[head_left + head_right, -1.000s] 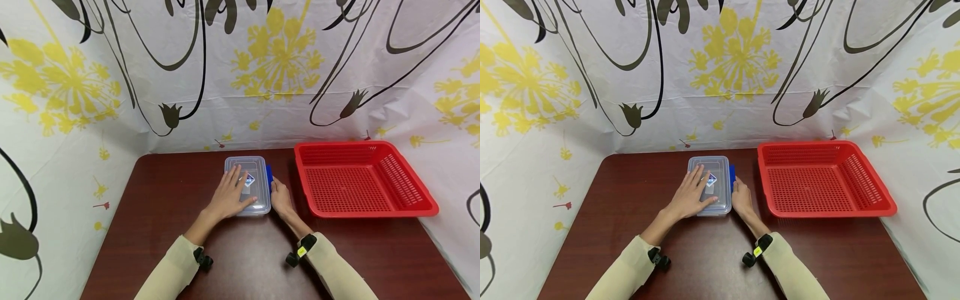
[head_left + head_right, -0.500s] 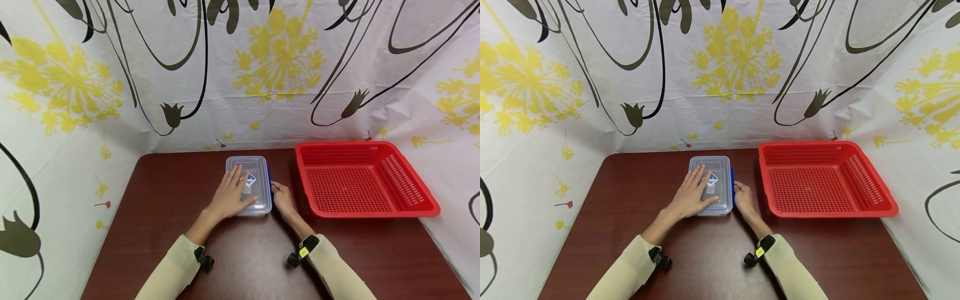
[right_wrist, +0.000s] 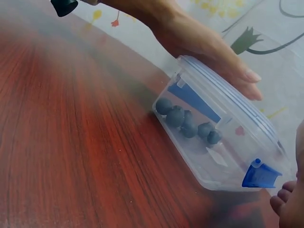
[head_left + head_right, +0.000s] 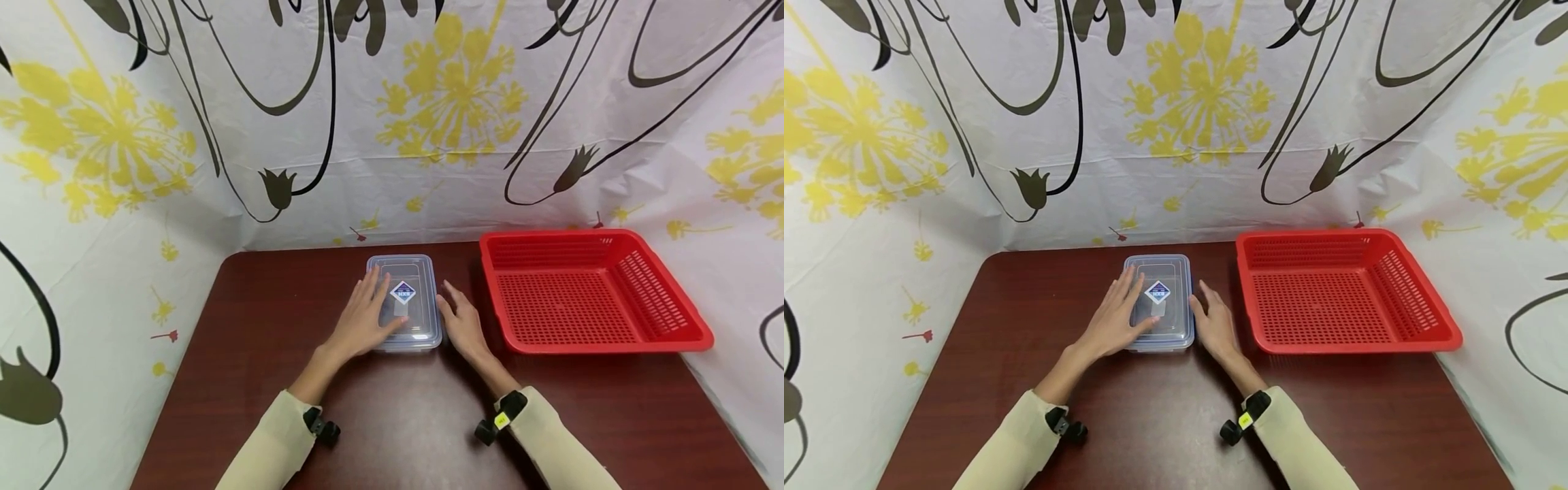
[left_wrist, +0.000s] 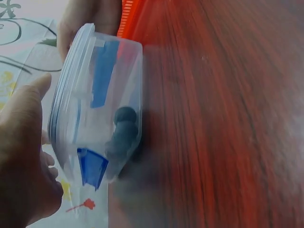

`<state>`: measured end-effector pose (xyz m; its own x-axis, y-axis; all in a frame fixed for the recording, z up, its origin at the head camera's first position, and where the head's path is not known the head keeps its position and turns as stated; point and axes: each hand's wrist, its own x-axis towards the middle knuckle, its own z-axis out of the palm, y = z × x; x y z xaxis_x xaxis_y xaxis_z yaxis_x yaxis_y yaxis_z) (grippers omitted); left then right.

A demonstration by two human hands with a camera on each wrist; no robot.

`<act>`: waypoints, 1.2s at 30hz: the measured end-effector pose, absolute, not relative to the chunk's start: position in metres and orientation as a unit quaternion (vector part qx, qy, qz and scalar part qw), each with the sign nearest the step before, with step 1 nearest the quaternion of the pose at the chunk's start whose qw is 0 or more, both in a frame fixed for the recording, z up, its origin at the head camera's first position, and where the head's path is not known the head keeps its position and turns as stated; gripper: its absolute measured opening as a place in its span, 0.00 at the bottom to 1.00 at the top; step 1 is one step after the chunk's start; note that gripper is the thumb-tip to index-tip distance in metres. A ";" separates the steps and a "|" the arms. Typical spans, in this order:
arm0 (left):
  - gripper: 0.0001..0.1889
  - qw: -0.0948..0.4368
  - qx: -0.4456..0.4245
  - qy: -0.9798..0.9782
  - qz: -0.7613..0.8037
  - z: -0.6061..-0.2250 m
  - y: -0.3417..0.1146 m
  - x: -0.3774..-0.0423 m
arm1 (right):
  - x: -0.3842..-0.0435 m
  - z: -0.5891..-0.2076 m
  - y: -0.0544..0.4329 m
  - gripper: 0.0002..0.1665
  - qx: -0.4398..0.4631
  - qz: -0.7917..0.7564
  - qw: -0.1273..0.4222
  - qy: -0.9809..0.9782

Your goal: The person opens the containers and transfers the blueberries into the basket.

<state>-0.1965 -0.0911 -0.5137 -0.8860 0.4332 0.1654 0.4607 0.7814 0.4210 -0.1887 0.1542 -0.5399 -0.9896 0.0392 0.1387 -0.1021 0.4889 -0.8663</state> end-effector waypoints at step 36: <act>0.71 -0.087 -0.212 -0.865 -0.446 -0.530 -0.129 -0.178 | -0.183 -0.544 0.173 0.83 0.271 0.422 0.031 -0.865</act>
